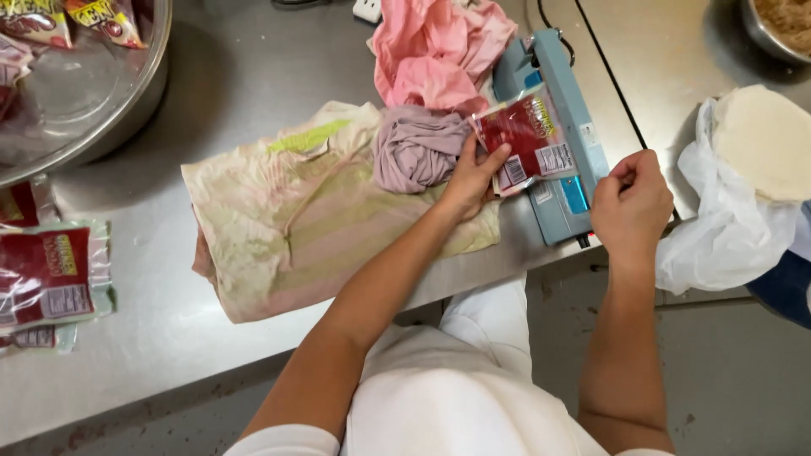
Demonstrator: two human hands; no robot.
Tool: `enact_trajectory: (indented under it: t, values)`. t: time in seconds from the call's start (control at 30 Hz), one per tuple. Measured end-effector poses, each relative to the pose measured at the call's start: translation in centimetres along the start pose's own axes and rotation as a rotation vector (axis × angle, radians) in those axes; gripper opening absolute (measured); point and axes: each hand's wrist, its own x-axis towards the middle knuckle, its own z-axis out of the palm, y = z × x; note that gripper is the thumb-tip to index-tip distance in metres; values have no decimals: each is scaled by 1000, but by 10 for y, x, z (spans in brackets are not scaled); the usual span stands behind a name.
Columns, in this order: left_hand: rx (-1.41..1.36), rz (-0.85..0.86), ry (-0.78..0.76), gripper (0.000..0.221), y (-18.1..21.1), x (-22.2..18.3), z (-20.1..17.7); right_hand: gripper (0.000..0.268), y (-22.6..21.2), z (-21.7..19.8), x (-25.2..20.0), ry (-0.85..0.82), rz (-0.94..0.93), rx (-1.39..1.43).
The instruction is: The person wipes small red and yellow packages of food with a pink cloth, picks up individual packages from a metal bowl and a pile on the table, and moves them toward a sealing machine.
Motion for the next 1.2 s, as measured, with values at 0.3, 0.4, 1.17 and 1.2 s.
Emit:
enact_trajectory:
  t: [0.3,0.4,1.17,1.2]
  values:
    - [7,-69,12,68,-5,2,-4,9,1,4,-6,76,7,67]
    - [-26,-72,13,75,3,-2,-3,8,6,9,-5,96,-49,69]
    - [-8,134,-239,52,105,-125,-73,21,-77,-45,9,122,-616,-84]
    - [-6,130,-235,52,124,-153,-79,21,-91,-20,5,119,-613,-82]
